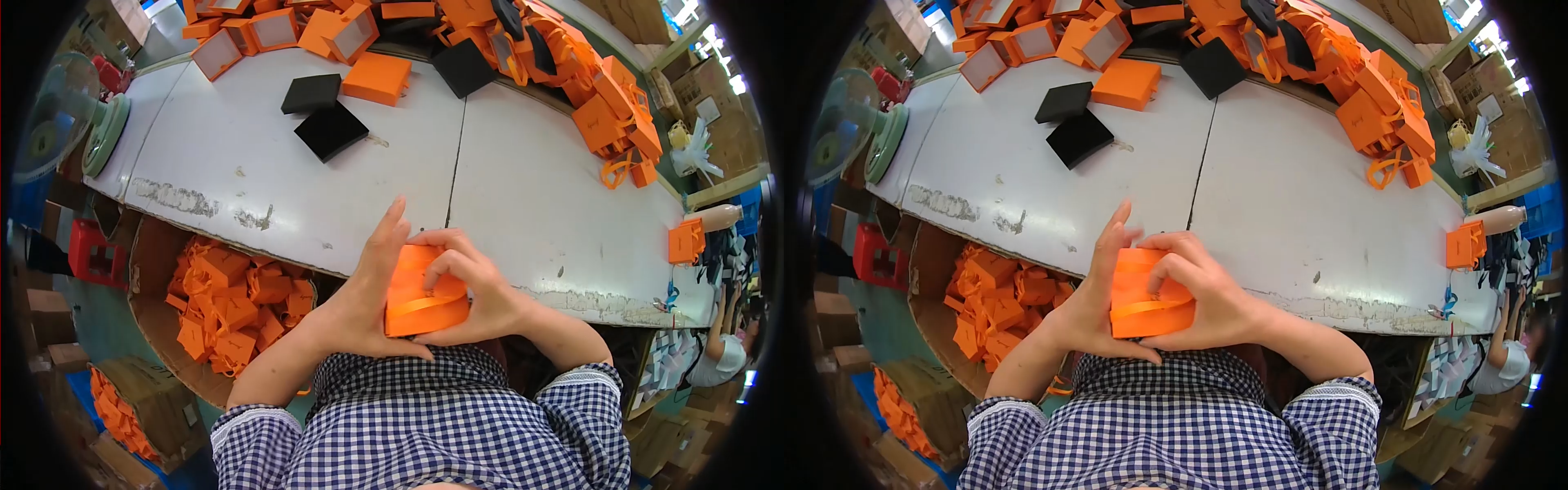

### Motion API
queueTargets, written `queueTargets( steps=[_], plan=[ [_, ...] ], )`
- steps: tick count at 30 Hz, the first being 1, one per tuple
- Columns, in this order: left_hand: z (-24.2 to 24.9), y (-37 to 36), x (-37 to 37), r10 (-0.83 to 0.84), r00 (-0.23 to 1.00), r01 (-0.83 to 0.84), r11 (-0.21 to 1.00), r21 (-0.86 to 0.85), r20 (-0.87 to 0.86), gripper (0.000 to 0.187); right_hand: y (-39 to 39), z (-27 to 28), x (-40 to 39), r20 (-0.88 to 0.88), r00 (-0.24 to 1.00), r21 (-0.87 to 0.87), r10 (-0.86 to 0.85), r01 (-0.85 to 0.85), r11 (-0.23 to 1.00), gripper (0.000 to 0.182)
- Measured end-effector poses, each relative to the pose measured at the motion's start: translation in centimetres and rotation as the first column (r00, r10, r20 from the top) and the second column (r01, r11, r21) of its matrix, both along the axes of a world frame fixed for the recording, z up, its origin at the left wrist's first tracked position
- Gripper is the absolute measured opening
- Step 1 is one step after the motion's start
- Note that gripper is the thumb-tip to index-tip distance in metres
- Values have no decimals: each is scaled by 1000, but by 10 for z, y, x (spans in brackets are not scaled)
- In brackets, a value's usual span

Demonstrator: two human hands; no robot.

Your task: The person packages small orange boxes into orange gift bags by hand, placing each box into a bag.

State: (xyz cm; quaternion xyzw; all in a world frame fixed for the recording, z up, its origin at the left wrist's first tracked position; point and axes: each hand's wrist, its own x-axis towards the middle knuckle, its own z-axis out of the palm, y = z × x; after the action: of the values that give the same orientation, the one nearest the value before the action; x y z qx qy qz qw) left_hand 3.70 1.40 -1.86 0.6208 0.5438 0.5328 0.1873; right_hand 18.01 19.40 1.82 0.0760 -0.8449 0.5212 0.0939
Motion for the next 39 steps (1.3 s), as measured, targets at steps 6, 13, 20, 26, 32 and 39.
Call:
queueTargets(
  steps=[6, 13, 20, 26, 32, 39],
  plan=[
    [77, -131, -59, 233, 873, -414, 818, -400, -428, 143, 26, 7, -59, -59, 997, 199, 47, -34, 979, 107],
    [84, -62, -119, 397, 669, -654, 716, -244, -629, 106, 9, -48, -196, -318, 921, 585, -223, 376, 718, 96],
    [41, 123, -172, 292, 598, -632, 744, -216, -746, 82, 42, -41, -133, -188, 970, 570, -153, 235, 787, 54],
    [28, 187, -204, 37, 570, -511, 799, -319, -821, 75, 73, -31, -65, -195, 944, 547, -265, 329, 770, 48],
    [39, 155, -169, 75, 630, -576, 713, -400, -773, 102, 88, -21, -43, -109, 938, 578, -328, 328, 747, 47],
    [-6, 87, -108, -84, 586, -287, 909, -303, -806, 101, 106, -23, -24, -112, 918, 557, -379, 374, 741, 46]
  ],
)
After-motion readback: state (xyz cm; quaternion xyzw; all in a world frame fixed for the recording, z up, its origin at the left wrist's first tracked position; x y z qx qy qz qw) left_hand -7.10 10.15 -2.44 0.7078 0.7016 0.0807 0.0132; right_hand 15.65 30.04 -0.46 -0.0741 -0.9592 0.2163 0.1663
